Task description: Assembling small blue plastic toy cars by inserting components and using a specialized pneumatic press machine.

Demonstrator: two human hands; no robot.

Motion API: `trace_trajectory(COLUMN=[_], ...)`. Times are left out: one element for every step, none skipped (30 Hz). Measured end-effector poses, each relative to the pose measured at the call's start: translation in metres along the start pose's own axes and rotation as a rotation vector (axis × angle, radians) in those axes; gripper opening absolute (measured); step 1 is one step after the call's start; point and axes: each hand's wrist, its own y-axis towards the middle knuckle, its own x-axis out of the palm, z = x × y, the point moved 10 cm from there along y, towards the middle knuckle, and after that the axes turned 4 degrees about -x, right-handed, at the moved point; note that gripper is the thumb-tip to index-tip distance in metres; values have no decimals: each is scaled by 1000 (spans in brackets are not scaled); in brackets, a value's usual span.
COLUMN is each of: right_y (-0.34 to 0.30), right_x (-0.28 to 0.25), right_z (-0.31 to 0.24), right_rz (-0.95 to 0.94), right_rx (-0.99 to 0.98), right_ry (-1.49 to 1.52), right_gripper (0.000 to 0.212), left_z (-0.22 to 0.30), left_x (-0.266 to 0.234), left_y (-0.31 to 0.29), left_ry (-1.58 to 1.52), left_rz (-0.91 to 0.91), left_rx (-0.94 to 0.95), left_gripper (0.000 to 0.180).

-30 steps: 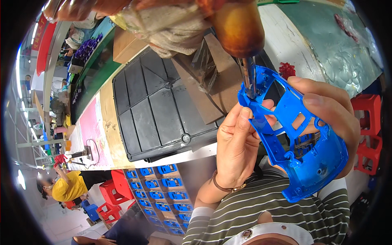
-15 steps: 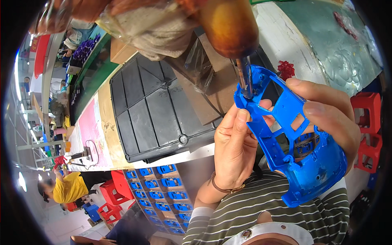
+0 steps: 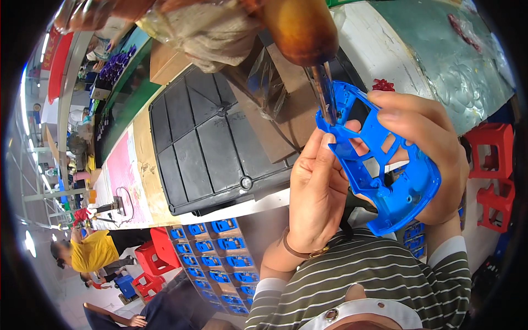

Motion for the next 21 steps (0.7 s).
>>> trace_trajectory(right_y=[-2,-6,-7,-9,-9,-10,-11,-14,-16,-18,-21,-24,-26,-31,-39,-47,-59,-70,-82,-94,-108], right_x=[0,-2,-2,-2,-2,-2,-2,-3,-5,-6,-8,-10,-11,-15,-17,-20,-20,-21,-23,-22,-14], right_z=[0,0,0,0,-2,-4,-5,-5,-6,-7,-8,-10,-11,-12,-12,-12,-8,-2,3,9,15], right_rz=[31,32,32,32,36,32,28,15,11,7,11,-1,-12,-40,-40,-38,-2,21,51,68,46], right_rx=[4,43,48,52,24,12,0,6,18,29,46,45,44,27,22,18,29,89,150,258,389], right_ry=[-2,28,34,41,18,4,-10,-14,-14,-13,-7,-15,-22,-40,-7,26,107,229,351,516,672], right_gripper=[22,23,23,23,23,23,23,23,23,23,24,25,27,29,35,41,50,57,65,71,74], left_z=[-1,-1,-1,-2,-4,-7,-9,-11,-13,-15,-18,-20,-22,-24,-26,-29,-29,-31,-33,-36,-38], left_x=[2,3,4,4,2,1,0,0,-1,1,1,3,5,6,6,6,3,-1,-4,-8,-14], left_y=[0,0,-1,-2,-3,-5,-6,-6,-7,-8,-10,-11,-12,-14,-16,-18,-21,-24,-27,-29,-33], left_ry=[11,13,13,13,3,-7,-16,-9,-1,6,-2,-10,1,11,35,58,90,120,150,171,191], left_rz=[-28,3,40,76,93,107,121,95,69,42,55,65,70,74,76,78,89,100,112,139,160], left_rx=[-2,-7,-10,-13,-28,-43,-58,-62,-67,-72,-81,-91,-90,-89,-72,-54,-16,21,58,86,143], left_gripper=[31,31,31,31,31,31,31,31,31,31,31,31,31,31,31,31,31,31,31,34,37])
